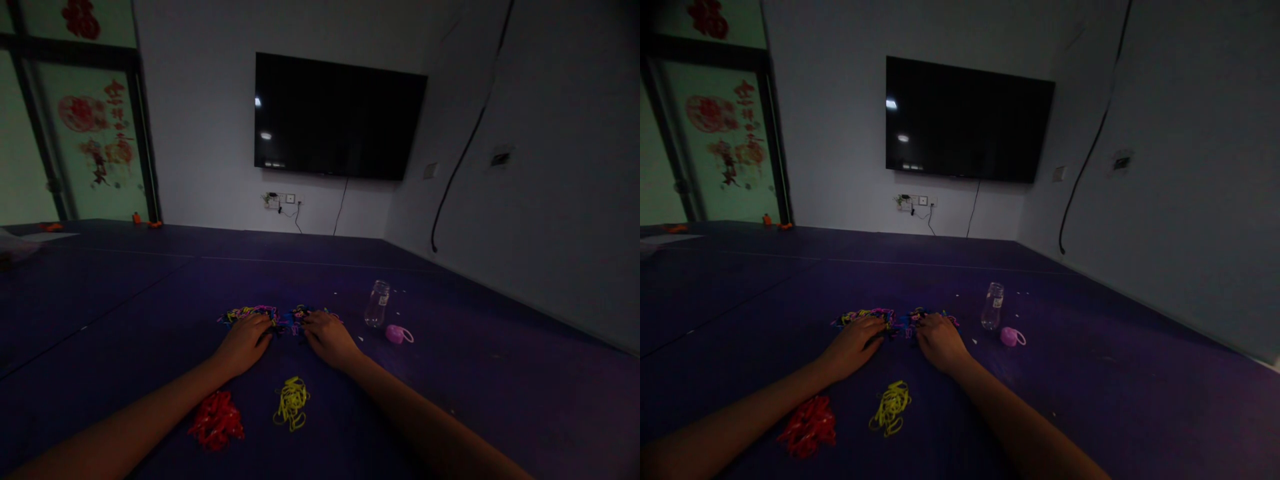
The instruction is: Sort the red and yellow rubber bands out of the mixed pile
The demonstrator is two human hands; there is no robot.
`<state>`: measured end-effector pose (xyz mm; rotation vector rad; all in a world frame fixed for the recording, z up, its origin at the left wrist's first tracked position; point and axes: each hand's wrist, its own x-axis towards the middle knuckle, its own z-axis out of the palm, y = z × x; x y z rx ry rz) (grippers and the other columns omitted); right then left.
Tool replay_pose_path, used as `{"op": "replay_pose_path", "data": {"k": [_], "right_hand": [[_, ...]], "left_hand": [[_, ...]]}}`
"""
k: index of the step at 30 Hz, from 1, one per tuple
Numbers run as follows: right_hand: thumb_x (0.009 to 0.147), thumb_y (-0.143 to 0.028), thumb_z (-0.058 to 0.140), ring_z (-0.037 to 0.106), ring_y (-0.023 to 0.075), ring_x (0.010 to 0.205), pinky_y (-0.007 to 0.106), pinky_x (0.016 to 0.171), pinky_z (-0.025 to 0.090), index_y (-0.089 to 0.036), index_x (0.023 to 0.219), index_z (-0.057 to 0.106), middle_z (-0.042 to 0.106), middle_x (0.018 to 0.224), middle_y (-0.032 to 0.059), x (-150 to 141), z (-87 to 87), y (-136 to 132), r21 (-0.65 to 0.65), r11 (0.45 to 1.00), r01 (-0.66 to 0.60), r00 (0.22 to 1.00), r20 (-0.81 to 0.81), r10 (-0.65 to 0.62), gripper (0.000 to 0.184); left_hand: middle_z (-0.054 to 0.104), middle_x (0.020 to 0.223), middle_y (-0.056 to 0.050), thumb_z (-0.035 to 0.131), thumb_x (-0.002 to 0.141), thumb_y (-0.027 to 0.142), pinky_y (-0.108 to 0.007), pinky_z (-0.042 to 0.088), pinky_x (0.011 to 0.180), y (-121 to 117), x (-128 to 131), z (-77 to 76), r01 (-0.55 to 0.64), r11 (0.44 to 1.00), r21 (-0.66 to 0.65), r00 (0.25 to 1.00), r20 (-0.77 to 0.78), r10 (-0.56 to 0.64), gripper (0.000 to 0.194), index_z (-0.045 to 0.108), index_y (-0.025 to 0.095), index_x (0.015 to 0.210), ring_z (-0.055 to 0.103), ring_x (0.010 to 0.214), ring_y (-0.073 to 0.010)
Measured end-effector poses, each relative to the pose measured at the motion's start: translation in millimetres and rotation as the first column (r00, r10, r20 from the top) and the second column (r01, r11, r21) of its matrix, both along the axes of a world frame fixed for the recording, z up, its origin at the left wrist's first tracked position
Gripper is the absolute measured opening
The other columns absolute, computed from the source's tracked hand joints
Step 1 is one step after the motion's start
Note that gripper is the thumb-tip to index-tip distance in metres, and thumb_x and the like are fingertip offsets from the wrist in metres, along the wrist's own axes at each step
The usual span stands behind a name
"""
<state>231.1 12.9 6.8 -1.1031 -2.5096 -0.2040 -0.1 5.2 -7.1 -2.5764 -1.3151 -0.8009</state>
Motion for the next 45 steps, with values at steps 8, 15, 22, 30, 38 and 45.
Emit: {"op": "replay_pose_path", "data": {"k": [8, 15, 22, 30, 38, 45], "right_hand": [[0.092, -0.016, 0.041, 0.053, 0.0196, 0.106, 0.032, 0.093, 0.038, -0.015, 0.093, 0.063, 0.064, 0.102, 0.0094, 1, -2.9, 2, -0.032, 0.998, 0.055, 0.998, 0.007, -0.054, 0.023], [0.090, -0.016, 0.041, 0.056, 0.0198, 0.103, 0.033, 0.091, 0.041, -0.018, 0.098, 0.066, 0.065, 0.107, 0.0087, 1, -0.8, 0, 0.015, 0.997, 0.078, 0.989, -0.124, -0.075, 0.026], [0.079, -0.013, 0.044, 0.063, 0.0159, 0.075, 0.026, 0.073, 0.047, -0.020, 0.067, 0.063, 0.068, 0.074, 0.0033, -18, -2.2, -29, -0.036, 0.995, -0.092, 0.830, -0.556, 0.057, 0.024], [0.068, -0.018, 0.042, 0.058, 0.0130, 0.056, 0.022, 0.058, 0.043, -0.019, 0.055, 0.055, 0.061, 0.057, 0.0019, -38, -6.6, -60, -0.137, 0.895, -0.425, 0.796, -0.528, 0.297, 0.019], [0.069, -0.018, 0.040, 0.055, 0.0130, 0.053, 0.022, 0.055, 0.039, -0.018, 0.056, 0.054, 0.058, 0.055, 0.0019, -36, -8.7, -51, -0.074, 0.906, -0.416, 0.768, -0.562, 0.307, 0.020], [0.072, -0.014, 0.047, 0.057, 0.0136, 0.060, 0.022, 0.058, 0.035, -0.018, 0.064, 0.060, 0.062, 0.063, 0.0017, -22, -8.4, -30, -0.003, 0.996, -0.093, 0.946, -0.311, 0.087, 0.015]], "left_hand": [[0.065, 0.111, -0.009, 0.047, 0.086, 0.023, -0.042, 0.042, 0.094, 4, -1, -4.8, -0.047, 0.998, 0.032, 0.999, -0.008, 0.047, 0.025, 0.062, 0.018, 0.106, 0.057, 0.105, -0.0251], [0.062, 0.118, -0.011, 0.048, 0.086, 0.021, -0.043, 0.040, 0.098, 5, -2, -5.4, -0.033, 0.999, 0.009, 0.999, 0.009, 0.033, 0.027, 0.062, 0.017, 0.108, 0.055, 0.111, -0.0258], [0.059, 0.124, -0.010, 0.045, 0.088, 0.019, -0.043, 0.039, 0.099, 5, -3, -2.4, 0.036, 0.999, 0.005, 0.999, -0.033, -0.036, 0.029, 0.060, 0.017, 0.113, 0.051, 0.116, -0.0246], [0.054, 0.131, -0.007, 0.040, 0.091, 0.023, -0.044, 0.033, 0.104, 9, -4, -4.6, 0.042, 0.997, -0.068, 0.995, -0.091, -0.048, 0.034, 0.058, 0.020, 0.120, 0.044, 0.124, -0.0236], [0.057, 0.128, -0.008, 0.039, 0.092, 0.024, -0.044, 0.034, 0.104, 15, -6, -9.1, 0.045, 0.994, -0.101, 0.994, -0.096, -0.055, 0.035, 0.056, 0.018, 0.122, 0.044, 0.124, -0.0237], [0.061, 0.121, -0.007, 0.041, 0.092, 0.021, -0.044, 0.039, 0.101, 17, -9, -15.7, 0.126, 0.992, 0.009, 0.992, -0.017, -0.126, 0.030, 0.059, 0.020, 0.115, 0.049, 0.119, -0.0228]]}}
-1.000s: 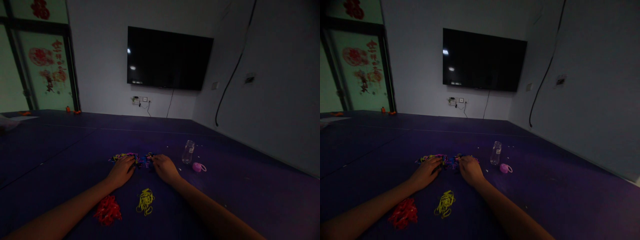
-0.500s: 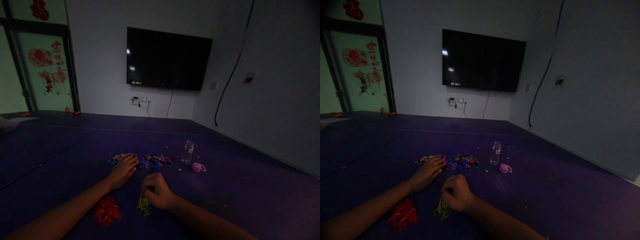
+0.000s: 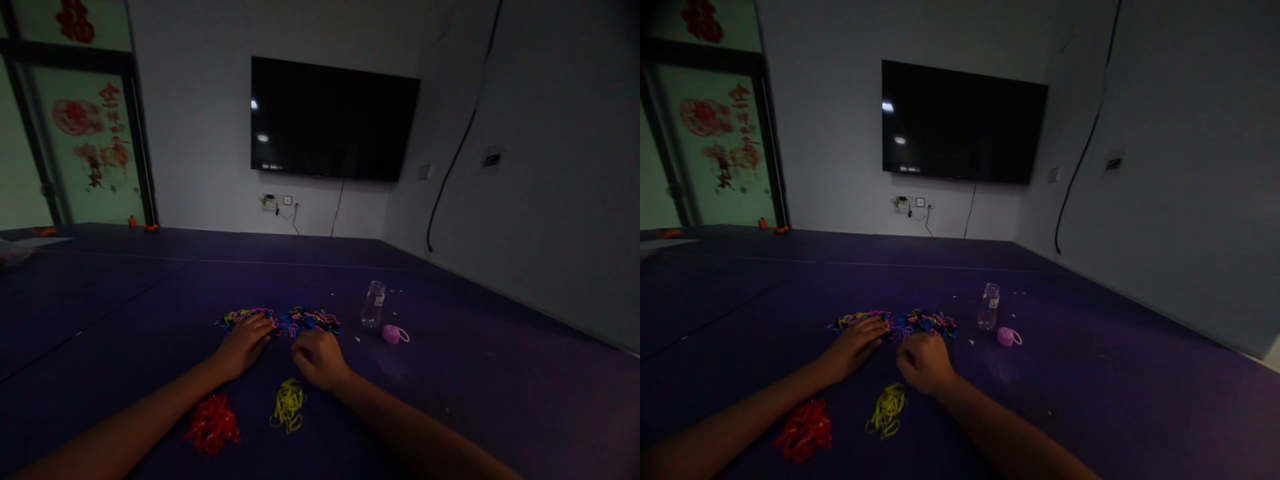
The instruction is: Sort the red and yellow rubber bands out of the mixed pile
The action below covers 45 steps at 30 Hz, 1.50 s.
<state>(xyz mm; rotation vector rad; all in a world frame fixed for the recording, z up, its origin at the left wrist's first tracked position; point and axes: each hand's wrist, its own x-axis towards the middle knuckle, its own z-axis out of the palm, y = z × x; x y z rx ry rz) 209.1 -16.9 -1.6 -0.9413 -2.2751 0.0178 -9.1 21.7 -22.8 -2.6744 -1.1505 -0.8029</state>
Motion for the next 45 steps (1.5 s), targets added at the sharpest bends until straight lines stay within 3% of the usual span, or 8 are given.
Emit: {"op": "replay_pose_path", "data": {"k": [7, 16, 23, 28, 31, 34, 39, 45], "right_hand": [[0.079, -0.016, 0.049, 0.058, 0.0124, 0.065, 0.022, 0.055, 0.030, -0.019, 0.068, 0.063, 0.066, 0.070, 0.0004, 9, 5.4, 14, -0.030, 0.954, 0.297, 0.952, 0.085, -0.293, 0.019], [0.080, -0.018, 0.050, 0.058, 0.0121, 0.066, 0.022, 0.054, 0.028, -0.019, 0.065, 0.060, 0.065, 0.070, 0.0001, 4, 4.3, 9, -0.026, 0.963, 0.269, 0.946, 0.192, -0.259, 0.018], [0.085, -0.022, 0.048, 0.060, 0.0136, 0.070, 0.022, 0.058, 0.035, -0.019, 0.068, 0.063, 0.067, 0.072, 0.0017, 3, 6.2, 9, -0.012, 0.950, 0.313, 0.931, 0.201, -0.304, 0.022], [0.086, -0.016, 0.045, 0.061, 0.0164, 0.090, 0.025, 0.078, 0.044, -0.020, 0.090, 0.067, 0.069, 0.092, 0.0044, 3, 5.0, 9, 0.047, 0.986, 0.160, 0.982, 0.096, -0.164, 0.022], [0.088, -0.016, 0.043, 0.057, 0.0179, 0.105, 0.031, 0.092, 0.043, -0.020, 0.113, 0.061, 0.063, 0.115, 0.0071, 3, 3.1, 8, 0.095, 0.995, 0.020, 0.997, 0.077, -0.028, 0.031], [0.089, -0.019, 0.043, 0.052, 0.0197, 0.114, 0.036, 0.097, 0.041, -0.021, 0.124, 0.054, 0.055, 0.129, 0.0079, 2, 2.1, 7, 0.101, 0.994, -0.034, 0.991, 0.134, 0.020, 0.037], [0.090, -0.019, 0.044, 0.046, 0.0198, 0.122, 0.037, 0.100, 0.040, -0.024, 0.127, 0.052, 0.046, 0.138, 0.0064, 2, 2.2, 7, 0.086, 0.995, -0.054, 0.985, 0.168, 0.039, 0.038], [0.090, -0.018, 0.045, 0.048, 0.0203, 0.121, 0.038, 0.102, 0.039, -0.021, 0.122, 0.056, 0.052, 0.133, 0.0075, 2, 0.4, 8, 0.069, 0.997, -0.020, 0.992, 0.127, 0.011, 0.035]], "left_hand": [[0.059, 0.123, -0.009, 0.045, 0.091, 0.020, -0.048, 0.037, 0.102, -2, 2, 2.3, -0.043, 0.997, -0.071, 0.999, -0.013, 0.042, 0.027, 0.060, 0.018, 0.114, 0.047, 0.121, -0.0251], [0.062, 0.119, -0.007, 0.046, 0.091, 0.020, -0.047, 0.037, 0.102, -4, 2, 3.4, -0.013, 0.999, -0.048, 1.000, 0.020, 0.014, 0.027, 0.060, 0.020, 0.113, 0.049, 0.119, -0.0237], [0.061, 0.119, -0.008, 0.046, 0.089, 0.017, -0.045, 0.039, 0.101, -5, 4, 3.3, -0.026, 1.000, 0.015, 0.999, 0.031, 0.026, 0.028, 0.059, 0.019, 0.113, 0.050, 0.117, -0.0237], [0.058, 0.124, -0.010, 0.043, 0.091, 0.018, -0.047, 0.039, 0.101, -7, 5, 5.2, -0.029, 0.998, 0.064, 0.999, 0.031, 0.027, 0.031, 0.055, 0.017, 0.120, 0.049, 0.118, -0.0247], [0.057, 0.126, -0.009, 0.040, 0.092, 0.017, -0.046, 0.039, 0.101, -8, 6, 6.0, 0.014, 0.993, 0.113, 0.999, 0.051, -0.020, 0.033, 0.052, 0.019, 0.123, 0.048, 0.120, -0.0232], [0.057, 0.126, -0.009, 0.038, 0.092, 0.014, -0.045, 0.040, 0.101, -10, 7, 6.9, 0.064, 0.989, 0.135, 0.996, 0.057, -0.073, 0.036, 0.050, 0.019, 0.125, 0.047, 0.120, -0.0218], [0.058, 0.125, -0.009, 0.038, 0.089, 0.011, -0.044, 0.041, 0.099, -12, 8, 10.4, 0.128, 0.985, 0.118, 0.991, 0.032, -0.132, 0.035, 0.053, 0.018, 0.120, 0.047, 0.120, -0.0219], [0.059, 0.122, -0.009, 0.039, 0.087, 0.008, -0.044, 0.043, 0.098, -12, 8, 11.4, 0.150, 0.981, 0.124, 0.988, 0.011, -0.152, 0.034, 0.057, 0.018, 0.115, 0.049, 0.117, -0.0228]]}}
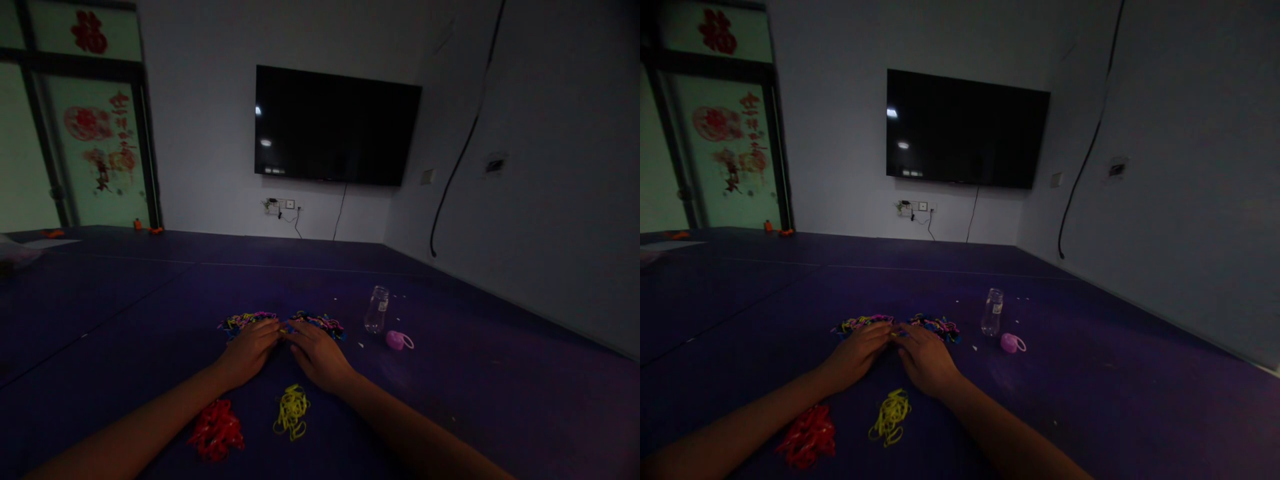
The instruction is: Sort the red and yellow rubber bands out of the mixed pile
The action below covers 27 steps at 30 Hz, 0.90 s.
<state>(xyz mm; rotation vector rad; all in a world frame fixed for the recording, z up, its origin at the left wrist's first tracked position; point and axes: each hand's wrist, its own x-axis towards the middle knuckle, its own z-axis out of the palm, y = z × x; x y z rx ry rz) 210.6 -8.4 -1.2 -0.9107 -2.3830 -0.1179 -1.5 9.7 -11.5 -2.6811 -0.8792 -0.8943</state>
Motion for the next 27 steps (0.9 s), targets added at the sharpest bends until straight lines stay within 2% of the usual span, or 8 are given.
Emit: {"op": "replay_pose_path", "data": {"k": [4, 14, 18, 27], "right_hand": [[0.089, -0.018, 0.045, 0.049, 0.0218, 0.119, 0.038, 0.102, 0.039, -0.018, 0.119, 0.059, 0.054, 0.130, 0.0099, -0.3, -0.5, 0.6, 0.000, 1.000, 0.026, 1.000, 0.001, -0.026, 0.033], [0.089, -0.016, 0.045, 0.054, 0.0197, 0.114, 0.037, 0.098, 0.042, -0.019, 0.107, 0.064, 0.057, 0.127, 0.0089, -1.0, 2.0, -3.8, 0.079, 0.996, -0.048, 0.999, -0.022, 0.050, 0.027], [0.089, -0.016, 0.045, 0.053, 0.0197, 0.115, 0.036, 0.098, 0.041, -0.019, 0.110, 0.063, 0.055, 0.129, 0.0085, -1.2, 0.6, -2.9, 0.082, 0.993, -0.080, 0.997, 0.018, 0.078, 0.028], [0.089, -0.014, 0.044, 0.054, 0.0188, 0.112, 0.034, 0.097, 0.041, -0.020, 0.120, 0.058, 0.061, 0.120, 0.0072, -1.5, 4.0, -2.1, 0.010, 0.997, -0.078, 0.996, 0.037, 0.077, 0.034]], "left_hand": [[0.060, 0.120, -0.010, 0.040, 0.086, 0.007, -0.042, 0.043, 0.098, 0.6, -0.6, -1.5, 0.008, 1.000, 0.001, 1.000, -0.004, -0.008, 0.034, 0.057, 0.017, 0.114, 0.050, 0.116, -0.0224], [0.061, 0.117, -0.009, 0.039, 0.092, 0.013, -0.043, 0.041, 0.099, -2.5, 2.4, 3.2, 0.034, 0.997, -0.064, 0.999, 0.015, -0.033, 0.030, 0.055, 0.018, 0.117, 0.051, 0.115, -0.0220], [0.060, 0.119, -0.010, 0.040, 0.091, 0.012, -0.043, 0.041, 0.099, -2.5, 1.6, 2.1, 0.032, 0.997, -0.069, 0.999, 0.008, -0.032, 0.030, 0.055, 0.018, 0.117, 0.049, 0.117, -0.0228], [0.061, 0.116, -0.010, 0.042, 0.090, 0.012, -0.042, 0.042, 0.098, -4.6, 1.6, 1.5, 0.031, 0.998, -0.057, 0.999, 0.024, -0.030, 0.028, 0.057, 0.017, 0.112, 0.051, 0.114, -0.0219]]}}
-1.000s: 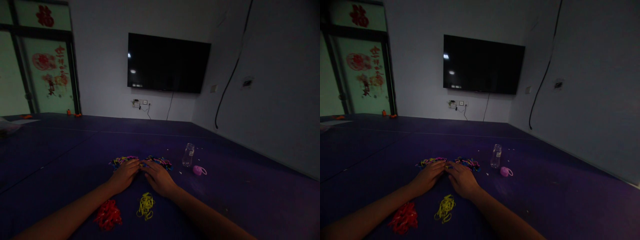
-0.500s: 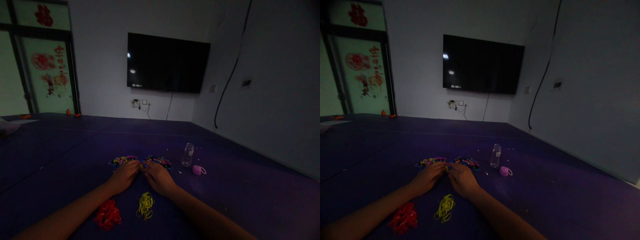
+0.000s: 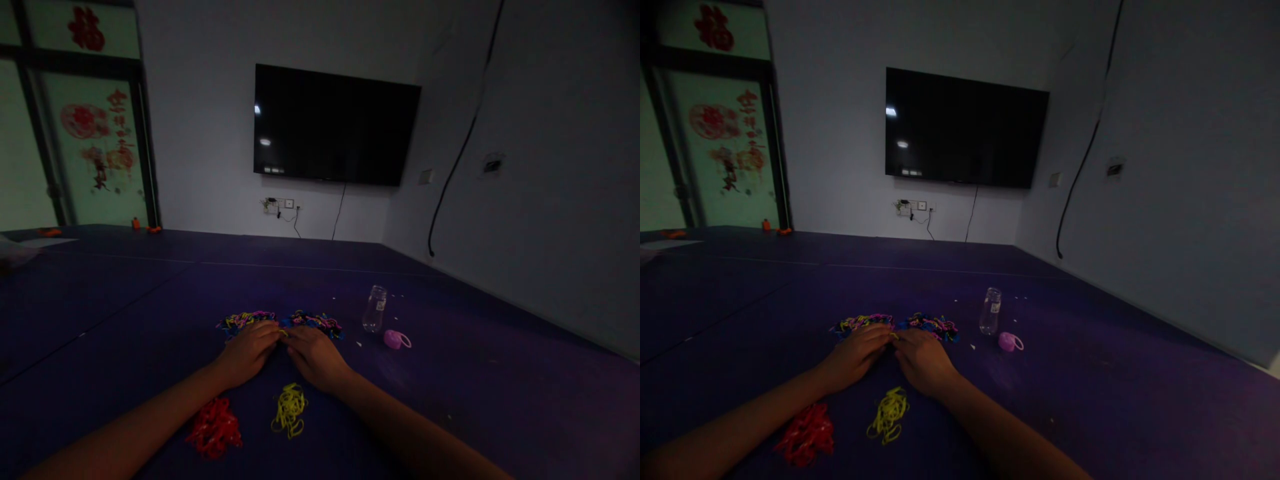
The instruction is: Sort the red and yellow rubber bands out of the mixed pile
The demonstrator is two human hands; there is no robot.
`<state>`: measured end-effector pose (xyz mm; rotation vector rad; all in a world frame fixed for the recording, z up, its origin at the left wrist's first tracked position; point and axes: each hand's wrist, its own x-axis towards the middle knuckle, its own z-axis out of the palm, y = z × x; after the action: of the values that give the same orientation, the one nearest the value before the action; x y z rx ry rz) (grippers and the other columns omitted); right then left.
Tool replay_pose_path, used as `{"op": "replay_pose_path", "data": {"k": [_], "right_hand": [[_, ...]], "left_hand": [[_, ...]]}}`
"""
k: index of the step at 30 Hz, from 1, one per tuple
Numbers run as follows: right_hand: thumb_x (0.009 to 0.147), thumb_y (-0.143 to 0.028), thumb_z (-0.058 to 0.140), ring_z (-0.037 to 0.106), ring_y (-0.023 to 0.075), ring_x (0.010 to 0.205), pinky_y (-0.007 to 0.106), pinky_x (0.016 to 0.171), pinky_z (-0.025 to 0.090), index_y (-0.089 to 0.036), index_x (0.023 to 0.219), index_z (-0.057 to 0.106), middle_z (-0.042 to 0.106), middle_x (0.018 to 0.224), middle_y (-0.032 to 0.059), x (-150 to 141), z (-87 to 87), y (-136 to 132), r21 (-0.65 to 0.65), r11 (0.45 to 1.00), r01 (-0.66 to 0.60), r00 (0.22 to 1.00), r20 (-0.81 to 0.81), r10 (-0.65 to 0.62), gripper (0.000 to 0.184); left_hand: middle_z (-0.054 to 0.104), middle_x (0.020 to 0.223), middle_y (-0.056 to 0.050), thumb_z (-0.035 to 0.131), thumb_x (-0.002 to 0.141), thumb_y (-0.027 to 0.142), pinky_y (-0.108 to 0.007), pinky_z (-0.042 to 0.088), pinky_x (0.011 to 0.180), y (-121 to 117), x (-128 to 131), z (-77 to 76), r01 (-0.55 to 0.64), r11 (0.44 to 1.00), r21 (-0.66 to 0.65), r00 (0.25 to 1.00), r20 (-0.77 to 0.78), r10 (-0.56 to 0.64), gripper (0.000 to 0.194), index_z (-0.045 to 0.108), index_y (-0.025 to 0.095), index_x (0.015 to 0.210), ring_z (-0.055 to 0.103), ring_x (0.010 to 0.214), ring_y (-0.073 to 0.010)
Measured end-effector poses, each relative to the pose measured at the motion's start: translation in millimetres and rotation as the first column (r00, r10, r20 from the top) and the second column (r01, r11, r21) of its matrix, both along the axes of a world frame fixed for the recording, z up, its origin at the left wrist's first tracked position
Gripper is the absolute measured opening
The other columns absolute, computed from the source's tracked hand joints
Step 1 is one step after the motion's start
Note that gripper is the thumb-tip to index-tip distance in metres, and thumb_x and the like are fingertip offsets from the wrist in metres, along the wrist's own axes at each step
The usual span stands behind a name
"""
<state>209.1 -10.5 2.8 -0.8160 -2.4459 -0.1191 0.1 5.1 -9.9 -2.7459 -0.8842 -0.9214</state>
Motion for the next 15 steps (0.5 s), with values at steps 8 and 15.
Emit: {"op": "replay_pose_path", "data": {"k": [8, 15], "right_hand": [[0.087, -0.014, 0.046, 0.054, 0.0199, 0.112, 0.035, 0.097, 0.041, -0.018, 0.117, 0.059, 0.056, 0.126, 0.0087, 0.1, -2.6, 1.4, 0.018, 1.000, 0.023, 1.000, 0.012, -0.023, 0.033], [0.088, -0.016, 0.047, 0.057, 0.0191, 0.103, 0.032, 0.092, 0.043, -0.017, 0.110, 0.061, 0.063, 0.112, 0.0086, 0.3, -1.8, 2.5, 0.023, 1.000, 0.017, 0.999, 0.042, -0.018, 0.026]], "left_hand": [[0.062, 0.115, -0.009, 0.041, 0.089, 0.013, -0.043, 0.042, 0.098, -1.4, 0.8, 0.0, -0.001, 1.000, -0.013, 1.000, -0.001, 0.001, 0.030, 0.056, 0.019, 0.114, 0.052, 0.113, -0.0220], [0.063, 0.113, -0.009, 0.042, 0.088, 0.012, -0.043, 0.043, 0.097, -1.4, -0.4, 0.2, 0.020, 0.999, -0.028, 1.000, 0.025, -0.019, 0.029, 0.057, 0.018, 0.112, 0.053, 0.112, -0.0218]]}}
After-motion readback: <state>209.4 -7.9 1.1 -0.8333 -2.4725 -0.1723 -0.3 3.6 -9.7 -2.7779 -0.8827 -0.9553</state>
